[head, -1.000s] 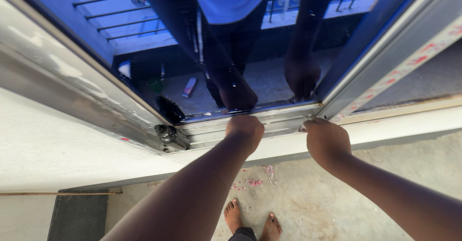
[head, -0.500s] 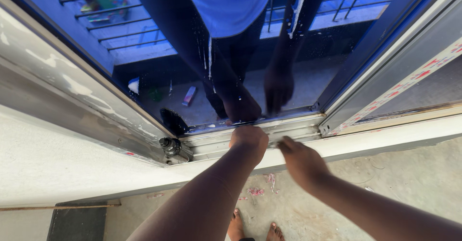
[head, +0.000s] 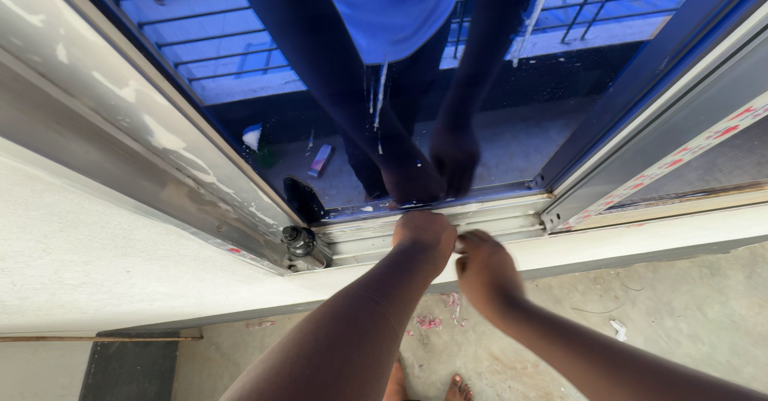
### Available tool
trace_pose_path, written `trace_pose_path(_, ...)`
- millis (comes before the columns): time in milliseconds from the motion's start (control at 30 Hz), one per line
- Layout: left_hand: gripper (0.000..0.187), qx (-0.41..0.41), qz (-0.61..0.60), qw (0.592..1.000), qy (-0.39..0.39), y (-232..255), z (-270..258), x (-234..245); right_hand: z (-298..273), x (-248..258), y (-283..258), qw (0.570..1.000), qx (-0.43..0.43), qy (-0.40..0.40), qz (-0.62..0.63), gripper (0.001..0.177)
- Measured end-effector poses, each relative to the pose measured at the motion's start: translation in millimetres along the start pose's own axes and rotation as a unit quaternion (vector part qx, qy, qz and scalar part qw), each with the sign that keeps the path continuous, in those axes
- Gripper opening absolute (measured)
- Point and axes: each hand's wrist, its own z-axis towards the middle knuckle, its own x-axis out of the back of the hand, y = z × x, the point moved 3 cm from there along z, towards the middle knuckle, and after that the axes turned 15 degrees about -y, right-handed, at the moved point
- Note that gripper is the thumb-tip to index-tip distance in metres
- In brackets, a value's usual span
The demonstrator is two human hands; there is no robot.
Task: The person cleans a window frame and glass using a spray bottle and a cloth. They scrub the frame edges and wipe the glass surface, then peel off protective tape from the frame.
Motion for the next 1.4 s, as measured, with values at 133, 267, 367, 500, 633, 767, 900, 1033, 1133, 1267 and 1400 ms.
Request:
trace_pose_path(133,0.022,0.009,-0.004,1.000,-0.008,-0.9,-1.3,0.6,1.3,0.6,-16.0,0.996,0.047,-0.075,-0.003,0.035)
trace_pose_path(267,0.021,-0.012,0.009,1.000,0.012,-0.1,-3.8,-0.2,-12.3,28.6,38.1,0.984,-0.056,-0.134,-0.100,0.034)
trace_pose_path(367,0.022,-0.008,0.014,1.000,0.002,0.7,-2.6,-0.3,-25.3,57.5,65.5,0.941,0.045,-0.063,-0.328,0.044)
trace_pose_path(500,0.022,-0.020,0.014,1.000,0.016,-2.4,2.0,-2.6,-20.6,67.7,83.3,0.910,-0.016,-0.129,-0.394,0.044)
trace_pose_path(633,0.022,-0.023,0.010,0.999,0.020,-5.3,9.3,-9.8,-17.3,87.4,71.0,0.967,-0.022,-0.045,-0.250,0.031)
trace_pose_path(767,0.020,-0.011,0.008,1.000,0.024,-9.2,2.0,-19.5,-27.8,112.9,41.3,0.933,-0.190,0.017,0.305,0.031)
trace_pose_path(900,0.024,0.029,-0.164,0.983,0.081,-20.9,-17.1,-33.4,-36.2,134.1,3.6,0.924,-0.222,0.148,0.273,0.023)
trace_pose_path(1033,0.022,0.030,-0.197,0.972,0.129,-18.7,-27.9,-39.2,-21.2,125.3,-14.9,0.921,-0.247,0.191,0.232,0.024)
trace_pose_path(1133,0.020,0.014,-0.195,0.976,0.096,-16.7,-36.0,-30.1,-4.4,114.2,-7.7,0.937,-0.252,0.198,0.139,0.028)
trace_pose_path(1267,0.020,-0.011,-0.204,0.976,0.077,-9.9,-45.8,-19.4,6.9,92.8,17.5,0.947,-0.288,0.143,0.032,0.026)
trace_pose_path(1400,0.025,-0.038,-0.143,0.985,0.091,-6.9,-39.6,-20.1,9.5,89.6,21.0,0.951,-0.293,0.099,-0.017,0.020)
